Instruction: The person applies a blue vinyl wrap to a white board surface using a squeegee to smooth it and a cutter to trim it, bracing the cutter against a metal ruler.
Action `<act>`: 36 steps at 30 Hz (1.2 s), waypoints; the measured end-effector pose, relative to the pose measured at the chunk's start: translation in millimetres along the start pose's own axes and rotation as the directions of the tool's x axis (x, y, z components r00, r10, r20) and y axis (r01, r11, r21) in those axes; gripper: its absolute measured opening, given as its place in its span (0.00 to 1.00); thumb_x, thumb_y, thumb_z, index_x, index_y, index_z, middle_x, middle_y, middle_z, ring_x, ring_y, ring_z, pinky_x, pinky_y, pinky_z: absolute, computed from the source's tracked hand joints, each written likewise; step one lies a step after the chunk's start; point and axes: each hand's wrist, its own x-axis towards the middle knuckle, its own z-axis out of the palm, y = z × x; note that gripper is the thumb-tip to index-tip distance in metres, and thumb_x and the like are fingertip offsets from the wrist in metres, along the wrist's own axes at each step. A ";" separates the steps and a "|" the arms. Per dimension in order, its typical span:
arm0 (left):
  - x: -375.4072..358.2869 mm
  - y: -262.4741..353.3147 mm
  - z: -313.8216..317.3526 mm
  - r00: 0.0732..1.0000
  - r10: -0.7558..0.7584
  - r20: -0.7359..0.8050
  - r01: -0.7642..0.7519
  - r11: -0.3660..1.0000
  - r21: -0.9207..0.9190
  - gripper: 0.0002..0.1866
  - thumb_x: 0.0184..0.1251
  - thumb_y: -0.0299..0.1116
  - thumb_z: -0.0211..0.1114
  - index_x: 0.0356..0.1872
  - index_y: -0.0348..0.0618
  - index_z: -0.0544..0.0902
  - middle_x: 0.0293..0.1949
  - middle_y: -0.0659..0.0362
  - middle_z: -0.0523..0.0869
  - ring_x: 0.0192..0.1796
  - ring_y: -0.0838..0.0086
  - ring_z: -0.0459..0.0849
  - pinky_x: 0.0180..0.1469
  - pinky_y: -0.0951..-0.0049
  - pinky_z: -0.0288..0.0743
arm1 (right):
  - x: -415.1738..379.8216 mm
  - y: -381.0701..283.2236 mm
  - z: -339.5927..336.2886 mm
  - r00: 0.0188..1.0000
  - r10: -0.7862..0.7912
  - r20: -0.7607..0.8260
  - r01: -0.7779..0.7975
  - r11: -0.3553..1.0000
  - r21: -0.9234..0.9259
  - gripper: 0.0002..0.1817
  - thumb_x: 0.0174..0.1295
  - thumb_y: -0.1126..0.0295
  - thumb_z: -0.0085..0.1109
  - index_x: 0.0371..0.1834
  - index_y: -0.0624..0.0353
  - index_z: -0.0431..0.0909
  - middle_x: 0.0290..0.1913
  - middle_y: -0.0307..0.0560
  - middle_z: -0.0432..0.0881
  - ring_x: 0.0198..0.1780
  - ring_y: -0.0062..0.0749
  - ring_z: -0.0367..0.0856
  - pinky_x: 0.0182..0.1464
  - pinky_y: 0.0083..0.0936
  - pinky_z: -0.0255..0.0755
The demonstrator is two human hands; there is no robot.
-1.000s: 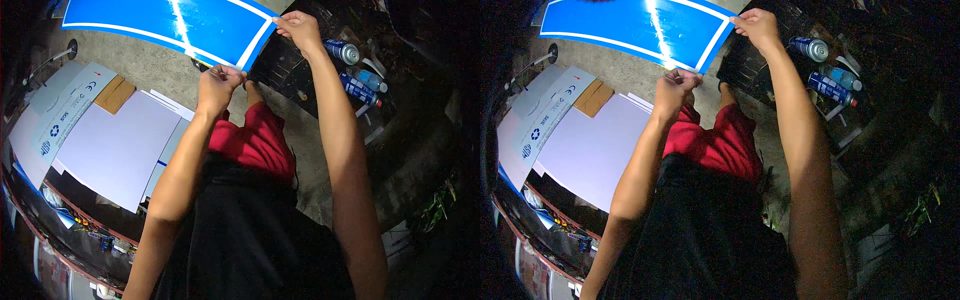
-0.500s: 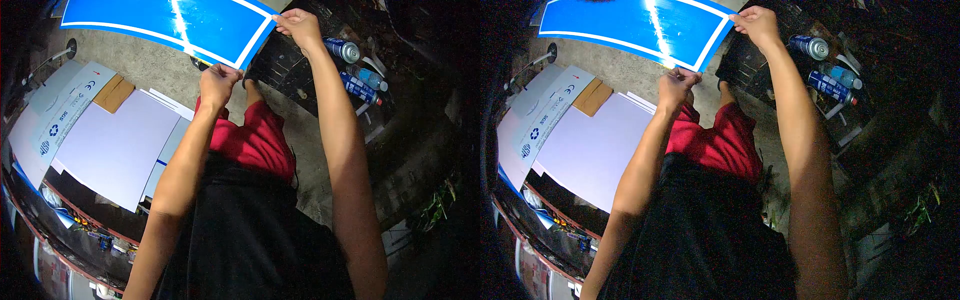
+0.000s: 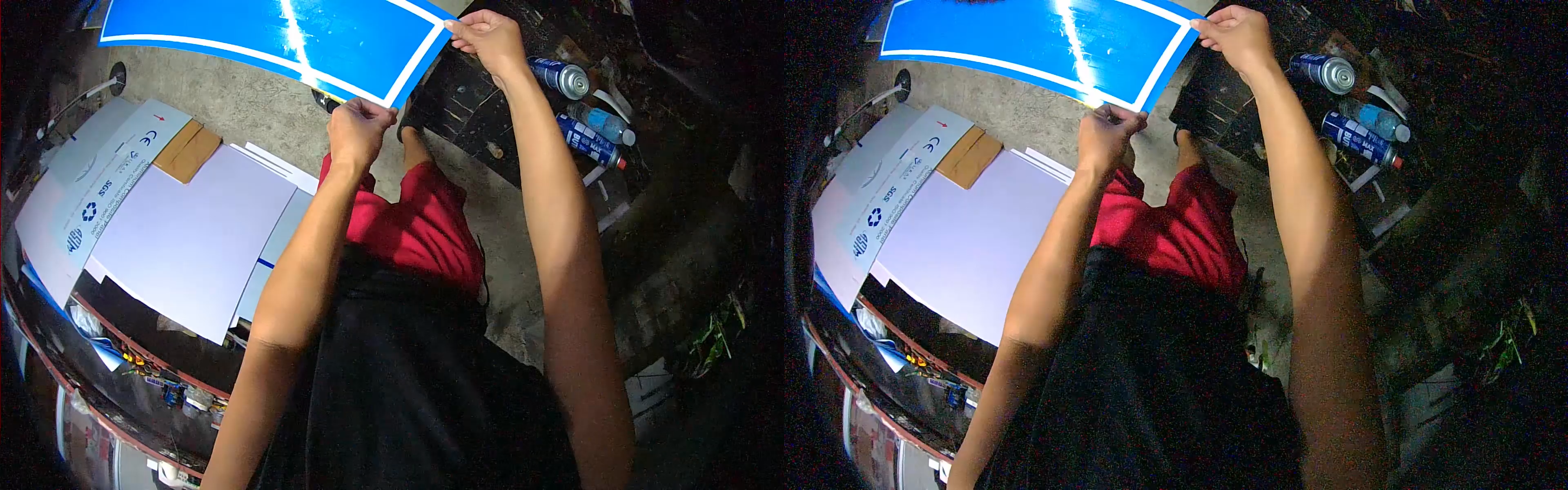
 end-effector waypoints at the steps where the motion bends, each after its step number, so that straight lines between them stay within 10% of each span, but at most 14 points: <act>1: 1.1 -2.2 0.8 1.000 -0.005 -0.003 0.005 1.000 -0.009 0.11 0.56 0.33 0.79 0.26 0.37 0.87 0.29 0.54 0.92 0.34 0.70 0.90 0.43 0.67 0.82 | 0.0 0.1 0.1 1.000 -0.001 0.002 0.001 1.000 0.000 0.18 0.61 0.60 0.77 0.43 0.64 0.84 0.36 0.45 0.88 0.35 0.24 0.88 0.38 0.17 0.81; 14: 1.2 0.1 -0.9 1.000 -0.012 -0.002 0.012 0.999 0.051 0.12 0.56 0.35 0.79 0.27 0.37 0.88 0.29 0.52 0.92 0.33 0.69 0.90 0.43 0.66 0.82 | 0.8 1.8 0.0 1.000 -0.005 0.002 0.005 1.000 -0.007 0.18 0.61 0.60 0.77 0.43 0.63 0.84 0.36 0.44 0.89 0.35 0.23 0.88 0.38 0.17 0.80; 28: -2.7 -0.4 -9.6 0.990 -0.010 0.142 0.061 0.931 -0.359 0.07 0.57 0.25 0.77 0.28 0.34 0.86 0.31 0.55 0.92 0.35 0.76 0.88 0.40 0.73 0.82 | 2.9 1.4 -1.2 1.000 0.003 0.015 -0.003 1.000 -0.005 0.18 0.61 0.60 0.76 0.43 0.63 0.84 0.36 0.44 0.89 0.35 0.23 0.88 0.39 0.17 0.81; 36: 2.7 -3.5 -4.2 0.997 -0.001 0.080 0.011 0.992 -0.129 0.09 0.57 0.28 0.78 0.27 0.35 0.86 0.29 0.54 0.91 0.33 0.75 0.88 0.40 0.73 0.81 | -2.5 -9.1 1.5 1.000 0.006 0.008 -0.006 1.000 -0.023 0.18 0.61 0.60 0.76 0.43 0.63 0.84 0.36 0.44 0.89 0.35 0.23 0.88 0.39 0.18 0.81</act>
